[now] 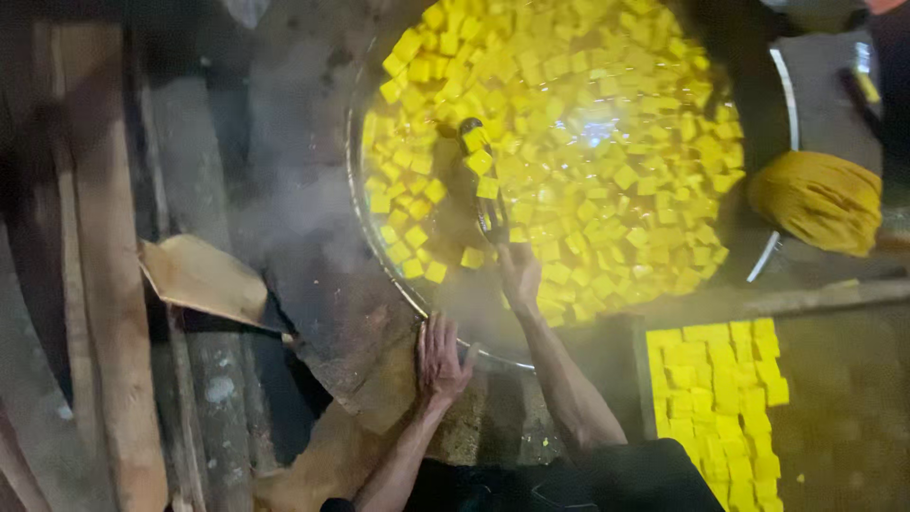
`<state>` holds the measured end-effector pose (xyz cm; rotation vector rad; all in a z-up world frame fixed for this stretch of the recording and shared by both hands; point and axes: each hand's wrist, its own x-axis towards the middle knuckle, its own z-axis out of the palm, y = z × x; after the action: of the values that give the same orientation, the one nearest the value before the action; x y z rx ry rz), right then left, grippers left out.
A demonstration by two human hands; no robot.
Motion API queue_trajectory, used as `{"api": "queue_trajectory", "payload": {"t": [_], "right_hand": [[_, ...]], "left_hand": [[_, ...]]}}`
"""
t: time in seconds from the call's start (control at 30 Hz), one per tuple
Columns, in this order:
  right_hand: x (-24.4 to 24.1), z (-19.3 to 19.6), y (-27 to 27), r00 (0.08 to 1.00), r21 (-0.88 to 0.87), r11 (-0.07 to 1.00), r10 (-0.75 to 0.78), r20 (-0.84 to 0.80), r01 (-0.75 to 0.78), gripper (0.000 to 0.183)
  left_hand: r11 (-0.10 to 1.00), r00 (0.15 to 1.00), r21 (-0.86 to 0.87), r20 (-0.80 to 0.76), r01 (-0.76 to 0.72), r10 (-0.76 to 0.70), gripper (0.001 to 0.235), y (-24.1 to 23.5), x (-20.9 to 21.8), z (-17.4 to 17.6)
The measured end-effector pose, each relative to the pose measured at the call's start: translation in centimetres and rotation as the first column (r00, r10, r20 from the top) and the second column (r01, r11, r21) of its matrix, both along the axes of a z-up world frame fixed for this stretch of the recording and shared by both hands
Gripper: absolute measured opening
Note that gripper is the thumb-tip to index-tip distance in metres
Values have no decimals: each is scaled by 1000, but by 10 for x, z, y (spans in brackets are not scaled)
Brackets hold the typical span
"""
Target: The person uses a slotted metal scoop to lift yellow tofu cubes from a large steaming pot and places them into a rectangular woven tray. The person repeats this scooping and arranging process throughout the clip.
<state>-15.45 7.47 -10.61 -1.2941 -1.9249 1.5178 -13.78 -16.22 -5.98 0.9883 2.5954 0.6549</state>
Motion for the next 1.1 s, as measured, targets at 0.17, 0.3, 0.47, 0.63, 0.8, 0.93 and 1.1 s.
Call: {"api": "queue_trajectory", "payload": {"t": [0.17, 0.3, 0.47, 0.63, 0.8, 0.93, 1.1], "right_hand": [[49, 103, 14, 989, -85, 995, -69, -127, 58, 27], [157, 167, 39, 977, -46, 991, -131, -166, 125, 27], [359, 197, 54, 962, 59, 965, -247, -113, 255, 24], [562, 230, 28, 877, 446, 847, -421, 231, 289, 34], [667, 230, 21, 749, 505, 842, -458, 479, 192, 41], [689, 205, 28, 751, 555, 830, -395, 530, 45, 39], [697, 186, 28, 813, 751, 660, -437, 385, -1, 33]], "left_hand": [[999, 995, 45, -99, 5, -1, 66, 6, 6, 0], [991, 987, 132, -160, -5, 27, 61, 9, 3, -2], [978, 949, 207, -306, -11, 76, 54, 2, 21, -15], [937, 984, 344, -177, 54, 8, 46, 55, 32, 8], [850, 970, 491, -227, 190, -85, 41, 135, 76, 64], [782, 967, 569, -158, 254, -200, 35, 197, 140, 96], [677, 903, 622, -124, 395, -412, 29, 253, 237, 102]]}}
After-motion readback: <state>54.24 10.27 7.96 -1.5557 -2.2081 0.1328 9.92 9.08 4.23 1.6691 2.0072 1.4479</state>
